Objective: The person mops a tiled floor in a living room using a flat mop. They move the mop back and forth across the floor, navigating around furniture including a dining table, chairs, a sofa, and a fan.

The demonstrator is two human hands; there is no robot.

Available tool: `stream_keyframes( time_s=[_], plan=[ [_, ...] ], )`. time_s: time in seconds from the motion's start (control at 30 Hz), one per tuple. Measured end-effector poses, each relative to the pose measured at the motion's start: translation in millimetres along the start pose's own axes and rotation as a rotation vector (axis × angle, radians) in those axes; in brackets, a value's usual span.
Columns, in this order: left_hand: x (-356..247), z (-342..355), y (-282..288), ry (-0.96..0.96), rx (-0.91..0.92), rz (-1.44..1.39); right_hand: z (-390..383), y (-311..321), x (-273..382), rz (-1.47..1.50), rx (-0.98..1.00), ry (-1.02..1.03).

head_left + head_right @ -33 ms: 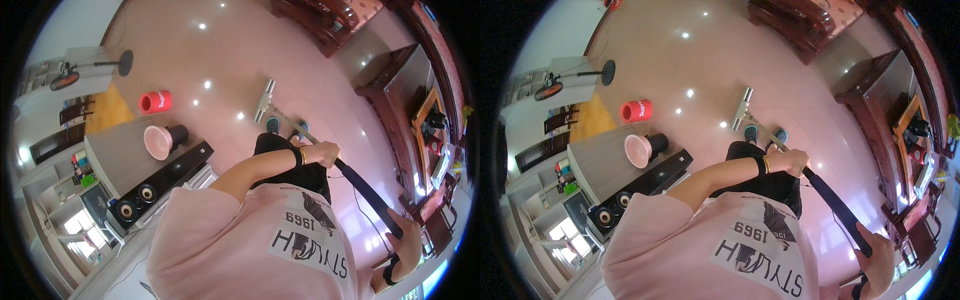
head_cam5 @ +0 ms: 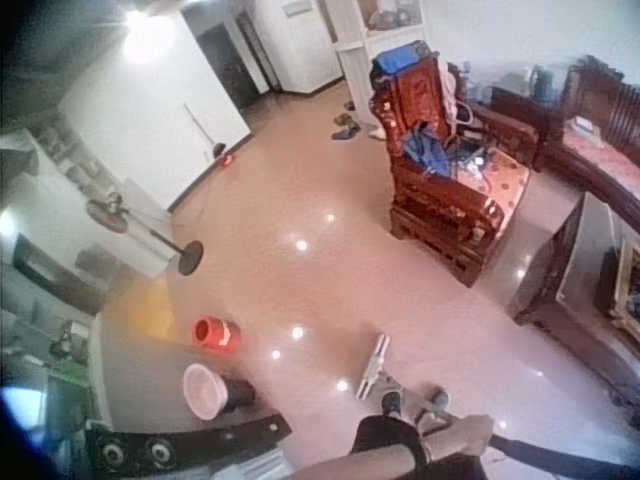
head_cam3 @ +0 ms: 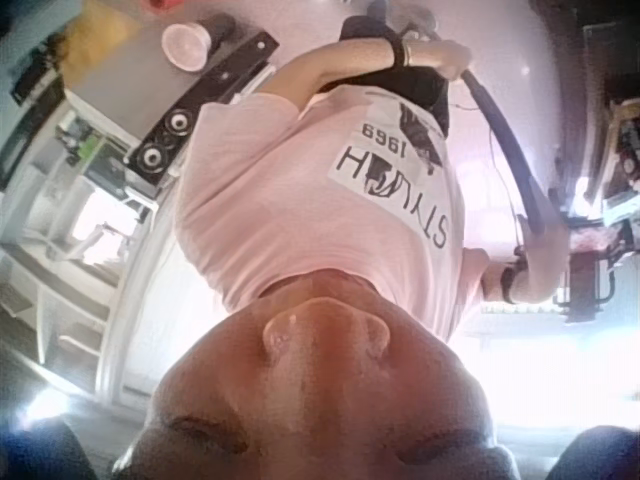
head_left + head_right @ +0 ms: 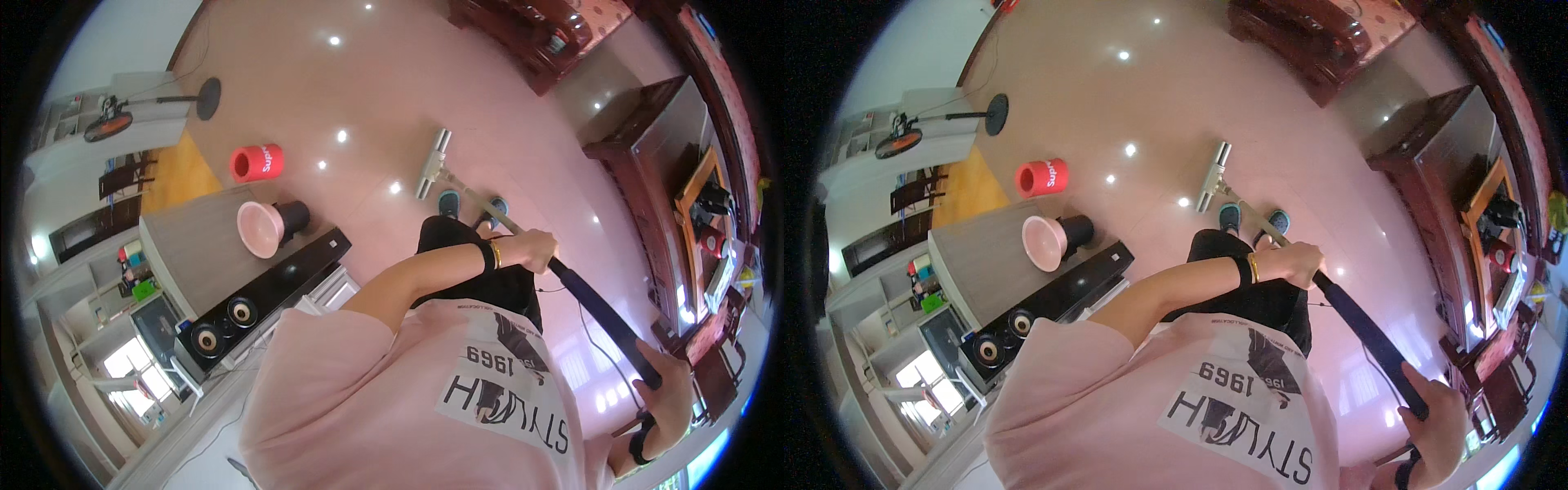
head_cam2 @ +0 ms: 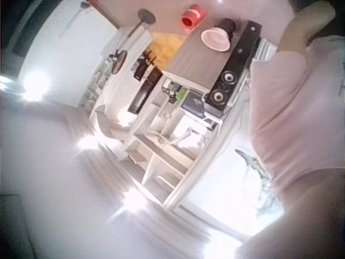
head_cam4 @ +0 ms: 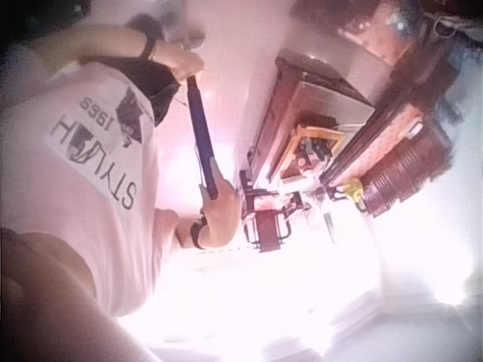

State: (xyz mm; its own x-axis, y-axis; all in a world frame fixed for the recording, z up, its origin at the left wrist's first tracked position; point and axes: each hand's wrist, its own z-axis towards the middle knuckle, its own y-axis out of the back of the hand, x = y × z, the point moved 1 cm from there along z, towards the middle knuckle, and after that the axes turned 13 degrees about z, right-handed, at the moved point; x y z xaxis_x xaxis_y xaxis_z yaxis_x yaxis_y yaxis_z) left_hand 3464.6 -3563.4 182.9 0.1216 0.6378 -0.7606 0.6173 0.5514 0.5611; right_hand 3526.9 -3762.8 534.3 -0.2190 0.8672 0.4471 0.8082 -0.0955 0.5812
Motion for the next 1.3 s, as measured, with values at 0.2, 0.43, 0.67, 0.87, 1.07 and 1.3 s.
stream_keyframes(
  time_s=[0.2, 0.43, 0.67, 0.87, 1.07, 1.3],
  plan=[
    [45.9, -68.3, -4.7, 0.231, -0.117, -0.01, 47.8, -14.3, 53.9, -0.126, 0.076, 0.168],
    [126.7, -194.0, -23.2, 0.421, -0.316, -0.13, 144.1, -83.4, 123.1, -0.199, 0.219, 0.493],
    [196.5, -283.0, -77.9, 0.573, -0.258, -0.221, 199.9, -170.6, 169.3, -0.189, 0.258, 0.722],
    [190.8, -291.3, -89.8, 0.631, -0.626, -0.066, 191.7, -184.5, 184.9, -0.247, 0.208, 0.671],
    [170.7, -277.9, -100.4, 0.709, -0.493, -0.108, 173.8, -188.0, 146.8, -0.282, 0.238, 0.678],
    [132.5, -191.0, -108.0, 0.557, -0.103, 0.236, 150.5, -162.3, 25.7, -0.188, 0.203, 0.62]
  ],
)
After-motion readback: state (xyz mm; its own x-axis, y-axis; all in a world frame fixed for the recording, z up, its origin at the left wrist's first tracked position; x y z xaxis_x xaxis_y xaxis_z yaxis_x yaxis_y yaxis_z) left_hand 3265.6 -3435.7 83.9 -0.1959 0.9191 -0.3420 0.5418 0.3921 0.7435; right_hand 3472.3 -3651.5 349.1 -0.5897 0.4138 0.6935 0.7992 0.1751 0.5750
